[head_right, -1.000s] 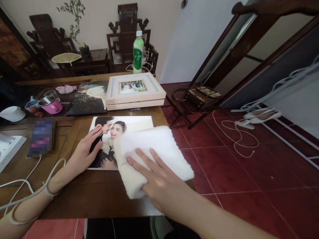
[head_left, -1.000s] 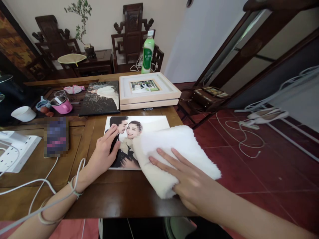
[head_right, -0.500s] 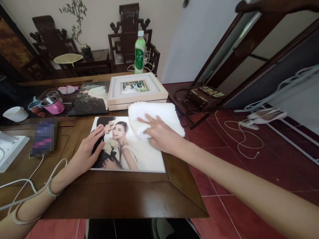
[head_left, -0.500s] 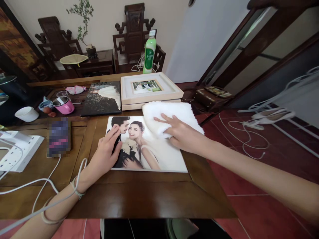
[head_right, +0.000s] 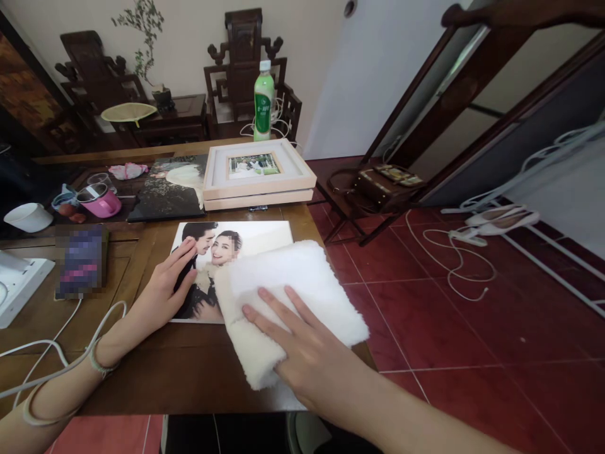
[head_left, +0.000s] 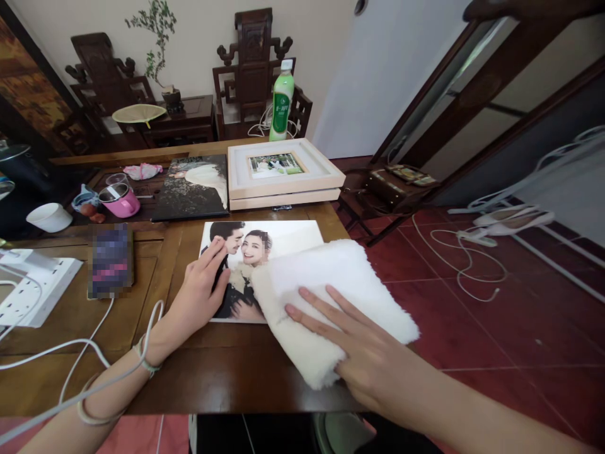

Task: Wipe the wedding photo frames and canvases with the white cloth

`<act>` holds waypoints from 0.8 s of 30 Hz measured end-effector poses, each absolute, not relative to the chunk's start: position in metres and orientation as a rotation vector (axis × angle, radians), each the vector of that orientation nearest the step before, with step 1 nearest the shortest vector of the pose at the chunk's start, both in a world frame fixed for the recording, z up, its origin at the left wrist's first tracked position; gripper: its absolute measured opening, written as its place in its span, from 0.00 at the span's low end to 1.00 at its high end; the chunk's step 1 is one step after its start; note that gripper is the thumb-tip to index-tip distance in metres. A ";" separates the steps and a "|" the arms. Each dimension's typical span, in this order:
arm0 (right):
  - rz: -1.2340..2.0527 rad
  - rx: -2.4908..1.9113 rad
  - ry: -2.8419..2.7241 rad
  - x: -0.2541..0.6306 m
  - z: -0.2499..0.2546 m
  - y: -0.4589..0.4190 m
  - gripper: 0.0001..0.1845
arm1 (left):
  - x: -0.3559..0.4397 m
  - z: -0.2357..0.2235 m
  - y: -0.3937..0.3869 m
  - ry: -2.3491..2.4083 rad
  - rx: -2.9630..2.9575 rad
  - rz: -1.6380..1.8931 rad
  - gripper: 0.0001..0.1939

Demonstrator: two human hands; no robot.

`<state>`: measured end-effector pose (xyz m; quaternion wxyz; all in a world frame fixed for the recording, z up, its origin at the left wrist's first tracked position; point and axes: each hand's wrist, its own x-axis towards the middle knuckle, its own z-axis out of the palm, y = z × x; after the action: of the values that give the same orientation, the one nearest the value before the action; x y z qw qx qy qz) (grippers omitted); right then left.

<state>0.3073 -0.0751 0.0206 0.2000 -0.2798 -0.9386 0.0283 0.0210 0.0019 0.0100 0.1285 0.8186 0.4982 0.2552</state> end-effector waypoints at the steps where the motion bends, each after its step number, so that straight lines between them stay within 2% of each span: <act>1: 0.077 -0.774 -2.608 0.308 0.020 -0.070 0.14 | 0.021 0.010 0.002 1.447 2.380 0.744 0.23; 15: 0.049 -1.089 -2.766 0.313 0.032 0.060 0.22 | 0.021 0.010 0.000 1.466 2.381 0.729 0.23; 19: 0.019 -1.093 -2.744 0.314 0.027 0.061 0.22 | 0.020 0.010 0.001 1.458 2.387 0.741 0.23; 24: -0.047 -1.018 -2.640 0.313 0.011 0.017 0.16 | 0.019 0.009 0.001 1.447 2.390 0.748 0.24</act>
<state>0.3125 0.0167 0.0106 0.1555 -0.3553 -0.9216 -0.0163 0.0193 0.0014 0.0089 0.1243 0.8199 0.4964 0.2568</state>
